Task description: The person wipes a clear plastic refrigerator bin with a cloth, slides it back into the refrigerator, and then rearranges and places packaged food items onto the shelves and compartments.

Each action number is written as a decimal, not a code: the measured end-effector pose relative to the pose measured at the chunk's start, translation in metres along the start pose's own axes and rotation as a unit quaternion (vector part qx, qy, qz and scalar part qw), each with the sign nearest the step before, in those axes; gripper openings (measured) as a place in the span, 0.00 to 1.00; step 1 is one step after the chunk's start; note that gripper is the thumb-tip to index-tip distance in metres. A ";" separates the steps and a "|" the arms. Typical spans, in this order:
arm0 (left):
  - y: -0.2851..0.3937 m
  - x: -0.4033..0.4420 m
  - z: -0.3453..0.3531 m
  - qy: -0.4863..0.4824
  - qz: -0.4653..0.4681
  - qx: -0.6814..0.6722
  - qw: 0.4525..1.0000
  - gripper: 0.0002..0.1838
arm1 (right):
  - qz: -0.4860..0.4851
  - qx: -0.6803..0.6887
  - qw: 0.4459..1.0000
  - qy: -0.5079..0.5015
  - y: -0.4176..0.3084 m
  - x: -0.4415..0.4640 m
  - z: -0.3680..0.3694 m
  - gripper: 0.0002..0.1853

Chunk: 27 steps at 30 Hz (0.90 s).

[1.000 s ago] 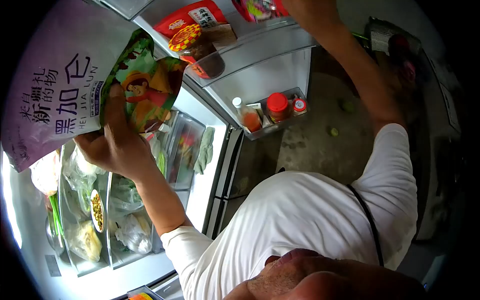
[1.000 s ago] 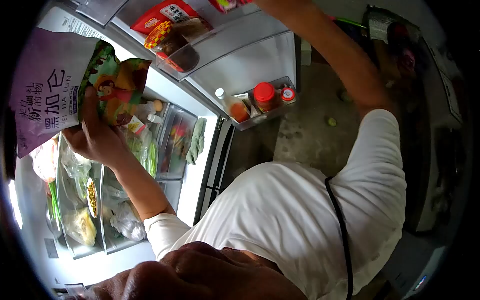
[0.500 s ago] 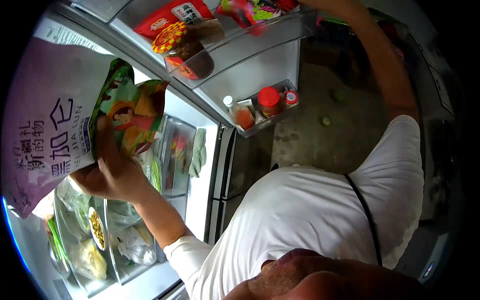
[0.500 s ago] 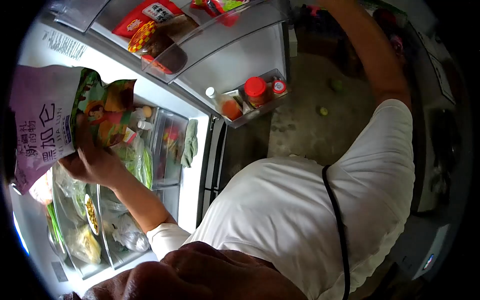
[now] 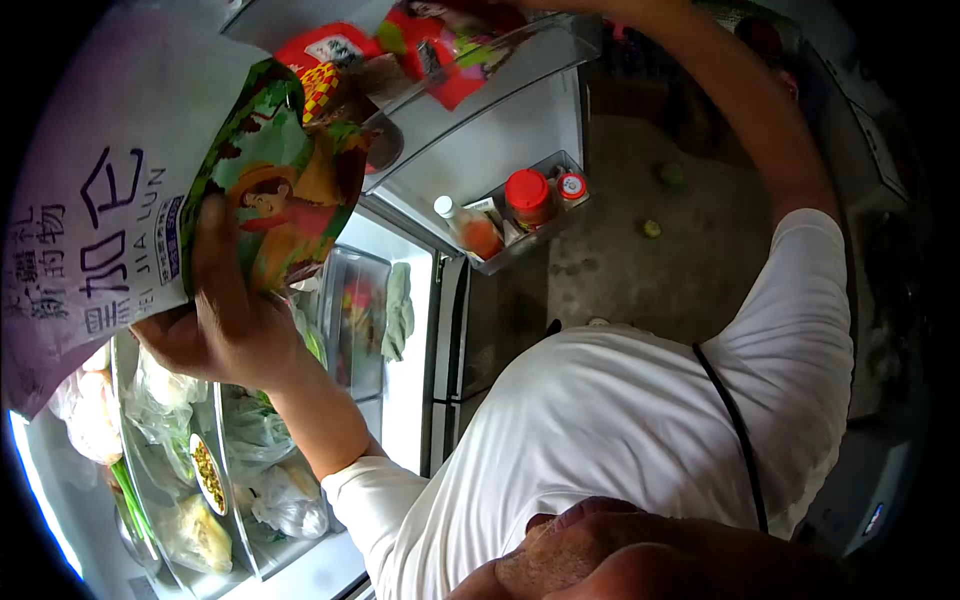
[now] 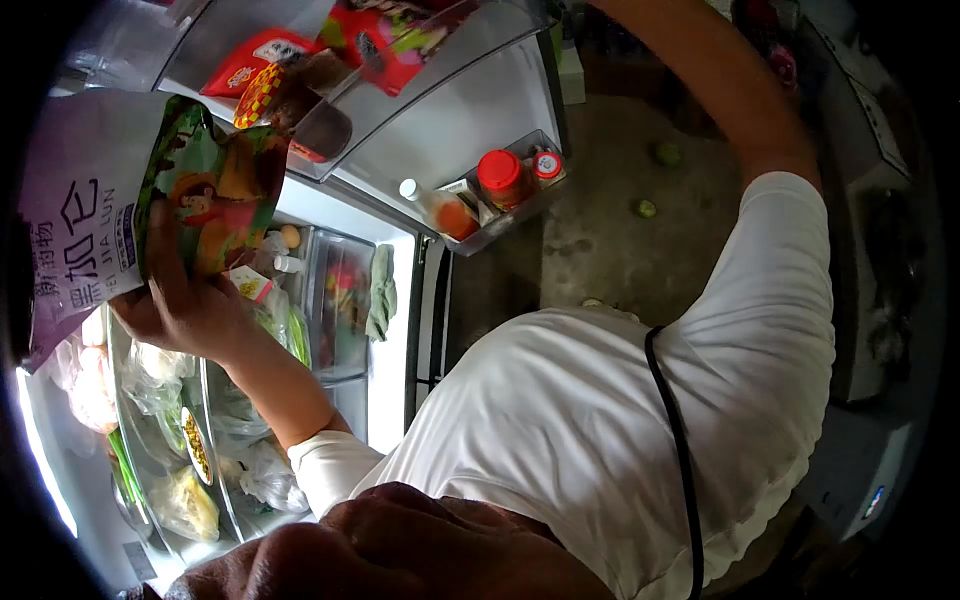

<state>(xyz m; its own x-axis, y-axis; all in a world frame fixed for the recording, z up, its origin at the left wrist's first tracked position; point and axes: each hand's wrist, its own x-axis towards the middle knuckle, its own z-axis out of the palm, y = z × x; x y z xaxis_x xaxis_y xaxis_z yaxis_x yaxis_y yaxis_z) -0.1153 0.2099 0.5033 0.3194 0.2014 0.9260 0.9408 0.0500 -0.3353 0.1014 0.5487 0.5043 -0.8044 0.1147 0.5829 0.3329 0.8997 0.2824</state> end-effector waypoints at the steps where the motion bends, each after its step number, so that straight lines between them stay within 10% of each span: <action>1: 0.000 0.002 0.001 -0.025 0.080 0.066 0.994 0.15 | -0.045 0.015 0.998 0.038 -0.001 0.006 0.007 0.13; 5: 0.029 0.011 0.017 0.067 -0.245 -0.123 0.959 0.13 | -0.041 0.070 0.997 0.004 -0.004 0.020 0.014 0.16; 13: 0.030 0.015 0.017 0.128 -0.327 -0.327 0.877 0.08 | 0.043 0.164 0.978 -0.124 0.000 -0.004 -0.039 0.49; 20: 0.031 0.029 0.028 0.091 -0.229 -0.167 0.955 0.07 | -0.073 0.213 0.963 -0.147 -0.019 0.034 0.003 0.26; 27: 0.071 0.065 0.098 0.148 -0.270 -0.462 0.832 0.14 | -0.119 0.334 0.932 -0.076 0.000 0.021 0.020 0.26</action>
<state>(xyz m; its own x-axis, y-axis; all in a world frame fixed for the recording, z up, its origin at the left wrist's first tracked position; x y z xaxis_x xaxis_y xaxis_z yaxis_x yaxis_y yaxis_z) -0.0389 0.3225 0.5222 -0.2922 0.1365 0.9466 0.5989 -0.7455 0.2924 0.0749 0.5597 0.5015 -0.8941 -0.1079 0.4346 -0.2026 0.9630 -0.1778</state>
